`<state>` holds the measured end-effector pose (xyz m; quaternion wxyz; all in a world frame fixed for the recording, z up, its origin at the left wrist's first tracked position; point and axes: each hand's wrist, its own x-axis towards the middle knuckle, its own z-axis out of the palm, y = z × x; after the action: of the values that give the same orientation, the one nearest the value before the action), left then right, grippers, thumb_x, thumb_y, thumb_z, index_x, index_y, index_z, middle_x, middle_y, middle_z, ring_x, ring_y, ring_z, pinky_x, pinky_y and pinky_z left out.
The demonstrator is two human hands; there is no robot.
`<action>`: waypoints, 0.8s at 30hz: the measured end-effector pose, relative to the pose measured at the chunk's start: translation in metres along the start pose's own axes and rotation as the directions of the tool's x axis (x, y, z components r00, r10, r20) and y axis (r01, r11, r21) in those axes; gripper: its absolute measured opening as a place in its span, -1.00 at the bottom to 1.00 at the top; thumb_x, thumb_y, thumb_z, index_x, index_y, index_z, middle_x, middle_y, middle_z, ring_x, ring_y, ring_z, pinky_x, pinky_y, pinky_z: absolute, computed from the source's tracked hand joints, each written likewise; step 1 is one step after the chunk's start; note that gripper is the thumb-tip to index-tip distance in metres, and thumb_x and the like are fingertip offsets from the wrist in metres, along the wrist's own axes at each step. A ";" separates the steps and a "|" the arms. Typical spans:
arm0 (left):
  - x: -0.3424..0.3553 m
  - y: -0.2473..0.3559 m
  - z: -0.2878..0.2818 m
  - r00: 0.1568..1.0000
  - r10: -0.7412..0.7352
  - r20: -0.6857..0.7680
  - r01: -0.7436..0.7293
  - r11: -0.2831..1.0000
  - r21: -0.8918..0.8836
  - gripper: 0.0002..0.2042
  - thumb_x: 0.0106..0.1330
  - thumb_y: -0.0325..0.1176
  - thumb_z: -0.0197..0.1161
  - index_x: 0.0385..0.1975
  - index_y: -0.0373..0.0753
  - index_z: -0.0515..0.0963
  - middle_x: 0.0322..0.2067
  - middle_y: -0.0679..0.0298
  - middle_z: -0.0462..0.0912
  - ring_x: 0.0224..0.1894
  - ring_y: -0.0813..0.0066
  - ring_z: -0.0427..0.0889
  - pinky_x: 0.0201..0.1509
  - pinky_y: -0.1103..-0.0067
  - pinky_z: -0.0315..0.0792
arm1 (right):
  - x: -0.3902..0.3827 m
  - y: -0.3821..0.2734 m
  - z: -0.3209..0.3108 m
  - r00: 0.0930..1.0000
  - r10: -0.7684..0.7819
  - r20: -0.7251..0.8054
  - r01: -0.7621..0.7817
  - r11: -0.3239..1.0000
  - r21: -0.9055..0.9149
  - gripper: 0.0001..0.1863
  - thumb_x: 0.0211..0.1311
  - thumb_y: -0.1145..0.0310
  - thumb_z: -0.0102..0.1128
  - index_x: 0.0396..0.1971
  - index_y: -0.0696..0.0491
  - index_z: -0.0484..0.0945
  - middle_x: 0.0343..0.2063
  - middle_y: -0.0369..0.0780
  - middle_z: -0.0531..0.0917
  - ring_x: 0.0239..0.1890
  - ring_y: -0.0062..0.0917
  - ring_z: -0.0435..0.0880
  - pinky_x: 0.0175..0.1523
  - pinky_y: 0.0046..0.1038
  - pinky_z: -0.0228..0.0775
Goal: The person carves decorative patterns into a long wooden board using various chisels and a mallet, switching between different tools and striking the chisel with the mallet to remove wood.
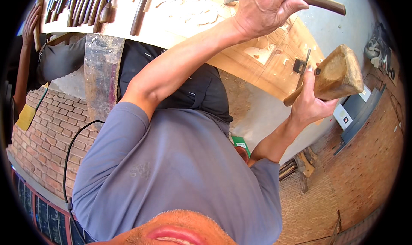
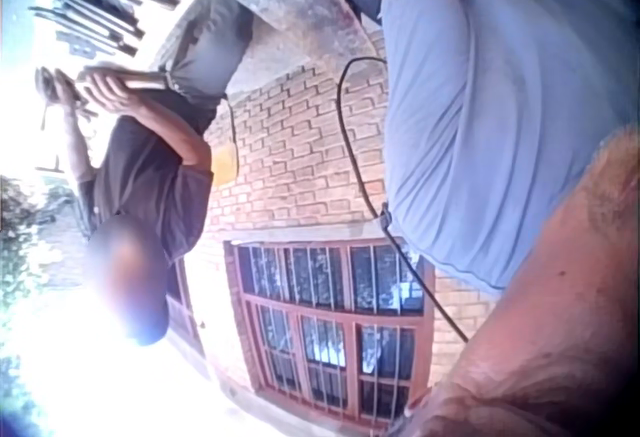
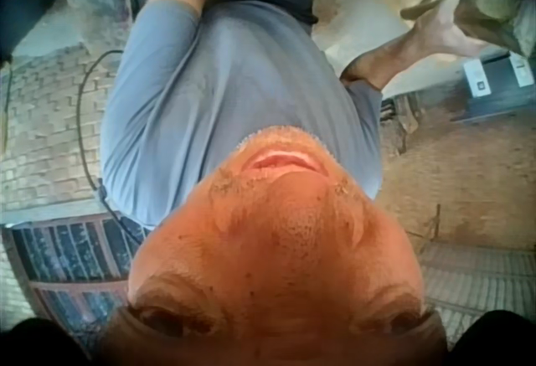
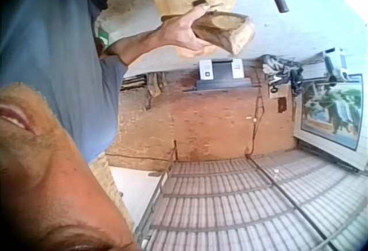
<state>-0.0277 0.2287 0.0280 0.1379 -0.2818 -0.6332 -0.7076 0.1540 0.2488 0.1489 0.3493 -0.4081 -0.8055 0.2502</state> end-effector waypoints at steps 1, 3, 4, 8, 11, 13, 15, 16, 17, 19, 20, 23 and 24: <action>0.003 0.000 -0.002 1.000 -0.002 0.022 0.002 1.000 0.013 -0.60 0.37 0.13 0.40 -0.40 -0.11 0.65 -0.54 0.30 0.60 -0.51 0.24 0.65 -0.46 0.38 0.47 | 0.001 0.001 0.000 1.000 0.002 0.002 -0.002 1.000 0.000 -0.61 0.22 0.59 0.51 0.04 0.30 0.65 -0.14 -0.16 0.80 -0.27 -0.54 0.73 -0.14 -0.49 0.64; 0.009 0.002 -0.005 0.999 -0.006 0.044 0.005 1.000 0.026 -0.60 0.38 0.12 0.40 -0.38 -0.12 0.65 -0.53 0.28 0.60 -0.51 0.22 0.65 -0.46 0.38 0.47 | 0.001 0.002 0.000 1.000 0.004 0.007 -0.004 1.000 0.000 -0.61 0.22 0.59 0.51 0.04 0.29 0.65 -0.14 -0.16 0.80 -0.26 -0.54 0.73 -0.13 -0.48 0.64; 0.015 0.006 -0.011 0.996 -0.085 0.038 0.087 0.994 -0.064 -0.66 0.49 -0.01 0.33 -0.34 -0.19 0.58 -0.49 0.15 0.55 -0.47 0.06 0.62 -0.41 0.29 0.46 | 0.000 0.002 0.001 1.000 0.014 0.010 -0.014 1.000 0.001 -0.61 0.22 0.59 0.51 0.04 0.29 0.65 -0.14 -0.16 0.80 -0.26 -0.55 0.73 -0.13 -0.48 0.63; 0.030 0.002 -0.014 0.974 -0.225 -0.024 0.221 0.967 -0.126 -0.66 0.60 -0.13 0.26 -0.35 -0.26 0.48 -0.49 0.01 0.49 -0.44 -0.12 0.57 -0.37 0.19 0.44 | -0.002 0.000 0.004 0.999 0.037 0.024 -0.037 0.999 0.008 -0.61 0.22 0.60 0.51 0.04 0.29 0.64 -0.14 -0.16 0.79 -0.26 -0.54 0.72 -0.12 -0.48 0.63; 0.031 0.000 -0.016 0.979 -0.192 -0.071 0.185 0.978 -0.094 -0.66 0.61 -0.12 0.24 -0.34 -0.25 0.46 -0.45 0.01 0.50 -0.41 -0.11 0.58 -0.37 0.18 0.43 | -0.002 -0.003 0.007 0.999 0.037 0.021 -0.037 0.999 0.009 -0.61 0.22 0.60 0.51 0.04 0.29 0.64 -0.14 -0.15 0.79 -0.26 -0.54 0.72 -0.12 -0.48 0.63; 0.028 0.002 -0.018 0.983 -0.166 -0.073 0.161 0.984 -0.073 -0.67 0.61 -0.13 0.24 -0.33 -0.25 0.46 -0.44 0.01 0.50 -0.40 -0.11 0.59 -0.37 0.19 0.43 | -0.002 -0.001 0.004 0.998 0.053 0.031 -0.053 0.999 0.000 -0.55 0.19 0.60 0.54 0.07 0.30 0.62 -0.12 -0.13 0.80 -0.18 -0.51 0.76 -0.01 -0.44 0.65; 0.027 0.006 -0.020 0.992 -0.124 -0.032 0.120 0.987 -0.112 -0.70 0.60 -0.15 0.26 -0.29 -0.24 0.48 -0.41 0.01 0.51 -0.38 -0.09 0.60 -0.36 0.19 0.45 | 0.000 0.001 0.002 0.997 0.068 0.040 -0.068 0.998 -0.010 -0.50 0.16 0.60 0.58 0.10 0.30 0.61 -0.10 -0.11 0.82 -0.10 -0.49 0.79 0.10 -0.39 0.67; 0.026 0.006 -0.019 0.992 -0.125 -0.033 0.121 0.986 -0.112 -0.70 0.60 -0.15 0.26 -0.29 -0.24 0.48 -0.41 0.01 0.51 -0.38 -0.09 0.60 -0.36 0.19 0.45 | 0.000 0.002 0.001 0.997 0.072 0.041 -0.071 0.997 -0.022 -0.49 0.16 0.60 0.58 0.11 0.30 0.61 -0.10 -0.12 0.82 -0.10 -0.49 0.79 0.10 -0.40 0.67; 0.026 0.006 -0.018 0.992 -0.120 -0.034 0.117 0.989 -0.088 -0.71 0.59 -0.16 0.27 -0.28 -0.24 0.48 -0.40 0.02 0.52 -0.38 -0.09 0.61 -0.36 0.19 0.45 | 0.001 0.002 0.001 0.996 0.075 0.043 -0.074 0.997 -0.034 -0.48 0.15 0.59 0.59 0.12 0.30 0.61 -0.10 -0.12 0.82 -0.10 -0.50 0.79 0.10 -0.40 0.67; 0.025 0.004 -0.018 0.993 -0.116 -0.036 0.114 0.991 -0.066 -0.72 0.58 -0.16 0.28 -0.27 -0.24 0.48 -0.39 0.03 0.53 -0.38 -0.09 0.61 -0.36 0.19 0.46 | 0.001 0.001 0.002 0.996 0.070 0.047 -0.069 0.997 -0.023 -0.49 0.16 0.58 0.60 0.11 0.30 0.62 -0.10 -0.12 0.82 -0.11 -0.49 0.79 0.09 -0.40 0.67; 0.024 0.004 -0.018 0.995 -0.102 -0.022 0.101 0.993 -0.067 -0.72 0.58 -0.15 0.28 -0.26 -0.23 0.49 -0.39 0.03 0.54 -0.38 -0.08 0.62 -0.36 0.19 0.47 | 0.002 0.000 0.003 0.997 0.065 0.049 -0.065 0.998 -0.012 -0.49 0.16 0.56 0.61 0.10 0.30 0.62 -0.10 -0.13 0.82 -0.12 -0.49 0.79 0.08 -0.40 0.67; 0.019 0.005 -0.020 0.994 -0.105 0.007 0.105 0.992 -0.076 -0.71 0.59 -0.12 0.26 -0.25 -0.22 0.48 -0.39 0.04 0.55 -0.38 -0.08 0.62 -0.37 0.18 0.47 | 0.028 0.004 -0.005 0.991 -0.057 0.124 0.071 0.991 -0.110 -0.49 0.16 0.50 0.64 0.10 0.30 0.66 -0.06 -0.12 0.82 -0.12 -0.45 0.80 0.08 -0.38 0.69; 0.018 0.006 -0.021 0.993 -0.120 0.023 0.121 0.990 -0.079 -0.71 0.59 -0.11 0.25 -0.24 -0.22 0.48 -0.39 0.04 0.55 -0.39 -0.09 0.62 -0.37 0.18 0.47 | 0.047 0.007 -0.013 0.981 -0.126 0.145 0.149 0.976 -0.161 -0.47 0.15 0.46 0.67 0.10 0.31 0.68 -0.05 -0.08 0.83 -0.13 -0.42 0.81 0.08 -0.36 0.71</action>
<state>-0.0435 0.2107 0.0421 0.0777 -0.2548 -0.6215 -0.7368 0.1470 0.2937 0.1689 0.2746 -0.3620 -0.8719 0.1824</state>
